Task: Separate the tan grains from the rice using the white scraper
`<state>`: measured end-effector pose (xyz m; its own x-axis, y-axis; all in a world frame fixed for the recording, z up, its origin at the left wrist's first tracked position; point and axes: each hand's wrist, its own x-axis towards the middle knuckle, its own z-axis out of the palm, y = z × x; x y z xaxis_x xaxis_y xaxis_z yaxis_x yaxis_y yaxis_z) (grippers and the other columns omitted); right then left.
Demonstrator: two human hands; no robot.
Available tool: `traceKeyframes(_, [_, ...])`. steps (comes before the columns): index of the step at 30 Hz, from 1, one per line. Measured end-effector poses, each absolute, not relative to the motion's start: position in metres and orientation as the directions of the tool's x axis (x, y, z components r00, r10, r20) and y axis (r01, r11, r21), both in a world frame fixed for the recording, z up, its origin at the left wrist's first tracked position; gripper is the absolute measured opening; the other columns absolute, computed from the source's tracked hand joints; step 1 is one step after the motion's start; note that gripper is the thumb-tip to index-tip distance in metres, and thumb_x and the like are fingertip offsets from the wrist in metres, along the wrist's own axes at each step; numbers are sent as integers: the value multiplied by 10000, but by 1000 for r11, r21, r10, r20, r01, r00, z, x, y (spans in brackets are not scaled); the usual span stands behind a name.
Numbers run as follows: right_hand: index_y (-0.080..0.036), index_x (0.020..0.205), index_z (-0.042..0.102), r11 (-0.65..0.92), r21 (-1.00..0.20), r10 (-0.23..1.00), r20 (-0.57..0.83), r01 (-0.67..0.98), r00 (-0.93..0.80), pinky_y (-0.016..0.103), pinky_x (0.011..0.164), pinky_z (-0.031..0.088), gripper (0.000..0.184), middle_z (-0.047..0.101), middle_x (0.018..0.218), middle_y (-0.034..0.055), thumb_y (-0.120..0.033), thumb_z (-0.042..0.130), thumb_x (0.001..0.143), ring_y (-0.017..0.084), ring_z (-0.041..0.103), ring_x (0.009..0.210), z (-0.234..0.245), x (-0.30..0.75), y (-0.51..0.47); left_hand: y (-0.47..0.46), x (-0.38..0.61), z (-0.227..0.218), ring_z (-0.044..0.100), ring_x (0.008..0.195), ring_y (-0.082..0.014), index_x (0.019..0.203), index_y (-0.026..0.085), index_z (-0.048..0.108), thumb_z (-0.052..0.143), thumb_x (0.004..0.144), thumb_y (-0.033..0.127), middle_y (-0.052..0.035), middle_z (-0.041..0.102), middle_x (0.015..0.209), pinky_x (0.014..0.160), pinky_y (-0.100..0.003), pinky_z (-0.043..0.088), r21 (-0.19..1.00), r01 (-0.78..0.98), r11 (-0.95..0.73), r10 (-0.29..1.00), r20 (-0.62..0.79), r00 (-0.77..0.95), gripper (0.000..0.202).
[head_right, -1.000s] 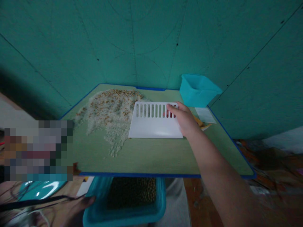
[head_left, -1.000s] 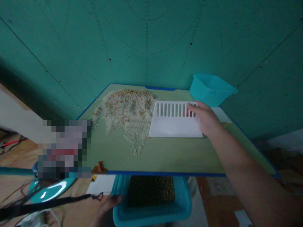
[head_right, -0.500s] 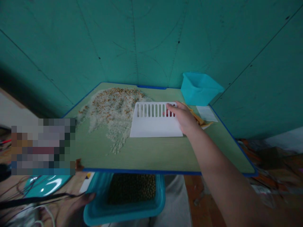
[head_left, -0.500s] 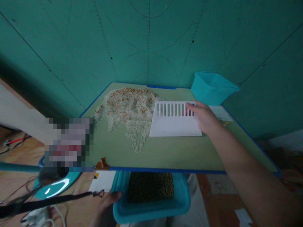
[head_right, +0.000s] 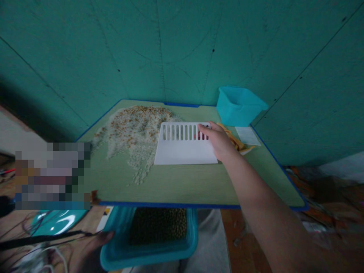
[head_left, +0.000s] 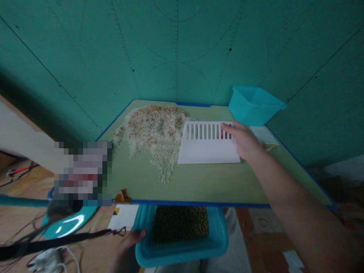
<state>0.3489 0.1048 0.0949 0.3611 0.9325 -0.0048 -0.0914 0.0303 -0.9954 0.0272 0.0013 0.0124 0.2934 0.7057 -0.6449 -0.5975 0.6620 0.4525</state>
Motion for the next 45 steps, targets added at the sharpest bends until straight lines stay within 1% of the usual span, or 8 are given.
traceKeyframes(4, [-222, 665, 543, 12, -994, 937, -27, -110, 348, 305, 485, 439, 184, 585, 542, -21, -348, 672, 628, 151, 530, 475, 97, 347, 103, 0, 25, 10, 616, 931, -292, 914, 237, 707, 644, 604, 99, -5, 727, 927, 866, -388, 449, 538, -576, 615, 746, -634, 204, 344])
traceKeyframes(11, [-216, 660, 542, 66, -990, 916, 11, -125, 400, 328, 561, 441, 146, 570, 509, -30, -310, 651, 638, 158, 537, 489, 97, 349, 104, 1, 24, 6, 570, 1011, -313, 816, 266, 731, 681, 571, 119, 3, 750, 825, 845, -397, 465, 553, -565, 613, 742, -649, 170, 290])
traceKeyframes(14, [-217, 644, 545, 53, -990, 923, 0, -129, 384, 323, 537, 438, 150, 574, 513, -25, -319, 656, 639, 154, 525, 478, 95, 350, 106, 1, 25, 8, 606, 954, -296, 781, 256, 736, 670, 585, 115, 4, 749, 834, 840, -375, 469, 576, -553, 602, 759, -628, 173, 251])
traceKeyframes(19, [-232, 660, 547, 28, -993, 936, -14, -114, 351, 333, 527, 439, 168, 596, 555, -18, -348, 666, 635, 165, 534, 492, 90, 352, 108, 1, 26, 14, 636, 886, -291, 779, 244, 738, 654, 589, 110, 3, 749, 829, 831, -373, 477, 539, -572, 619, 744, -636, 206, 247])
traceKeyframes(23, [-231, 687, 542, 48, -992, 927, 0, -117, 376, 343, 556, 449, 171, 593, 542, -20, -354, 650, 638, 179, 558, 523, 90, 353, 109, 0, 27, 15, 637, 886, -286, 824, 210, 730, 643, 591, 79, -12, 745, 860, 831, -366, 477, 591, -563, 578, 777, -609, 159, 281])
traceKeyframes(28, [-223, 679, 547, 59, -989, 930, 4, -138, 367, 321, 558, 442, 156, 590, 540, -25, -333, 649, 635, 161, 545, 510, 90, 351, 109, 0, 26, 10, 615, 935, -293, 829, 277, 726, 669, 581, 98, 11, 749, 830, 832, -384, 475, 512, -590, 625, 731, -649, 211, 311])
traceKeyframes(39, [-228, 663, 530, 58, -991, 924, 10, -117, 382, 326, 557, 438, 167, 579, 524, -28, -342, 645, 623, 174, 558, 526, 92, 349, 110, 0, 25, 11, 594, 961, -331, 818, 255, 731, 683, 561, 110, -4, 745, 826, 826, -422, 481, 543, -577, 610, 743, -645, 178, 299])
traceKeyframes(45, [-216, 679, 541, 97, -982, 916, 24, -164, 400, 308, 540, 430, 163, 579, 514, -34, -326, 649, 627, 161, 550, 502, 93, 350, 110, 1, 24, 6, 584, 987, -309, 872, 267, 716, 676, 572, 93, 5, 747, 843, 841, -403, 470, 521, -588, 619, 735, -648, 199, 350])
